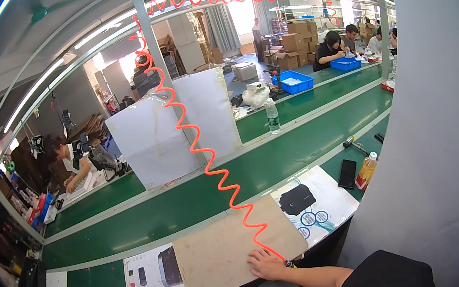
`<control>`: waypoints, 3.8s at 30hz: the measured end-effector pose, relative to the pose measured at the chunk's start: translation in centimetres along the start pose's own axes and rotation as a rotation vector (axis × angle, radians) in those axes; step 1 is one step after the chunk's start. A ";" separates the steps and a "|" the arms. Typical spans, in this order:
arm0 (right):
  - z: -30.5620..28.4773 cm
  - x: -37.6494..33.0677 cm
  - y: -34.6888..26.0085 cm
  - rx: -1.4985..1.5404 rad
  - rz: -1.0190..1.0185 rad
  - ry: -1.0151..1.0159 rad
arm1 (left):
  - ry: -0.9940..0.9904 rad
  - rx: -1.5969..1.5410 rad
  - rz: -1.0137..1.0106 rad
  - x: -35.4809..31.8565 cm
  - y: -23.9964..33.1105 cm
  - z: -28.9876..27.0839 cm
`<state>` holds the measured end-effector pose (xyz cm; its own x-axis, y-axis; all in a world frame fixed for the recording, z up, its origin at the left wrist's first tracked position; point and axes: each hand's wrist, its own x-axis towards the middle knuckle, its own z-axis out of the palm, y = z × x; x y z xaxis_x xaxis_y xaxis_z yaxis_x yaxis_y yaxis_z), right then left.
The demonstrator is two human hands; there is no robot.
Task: Unpacking items from boxes and using an air nozzle to clean components at a factory workstation.
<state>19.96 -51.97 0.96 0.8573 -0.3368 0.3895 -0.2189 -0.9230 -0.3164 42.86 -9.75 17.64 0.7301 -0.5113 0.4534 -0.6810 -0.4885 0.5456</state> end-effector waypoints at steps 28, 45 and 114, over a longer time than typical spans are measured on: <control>-0.8 0.2 -0.2 0.017 -0.025 0.020 | 0.027 0.105 0.041 0.2 -0.7 0.9; -0.7 0.3 -0.4 0.005 -0.026 0.032 | 0.033 0.084 0.033 0.2 0.2 0.5; -1.3 0.3 -0.6 -0.001 -0.014 0.016 | -0.004 0.021 0.056 -0.1 -0.5 0.4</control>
<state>19.73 -51.79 2.35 0.8527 -0.3268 0.4076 -0.2074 -0.9278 -0.3100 43.16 -9.71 17.07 0.6904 -0.5408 0.4804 -0.7220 -0.4739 0.5042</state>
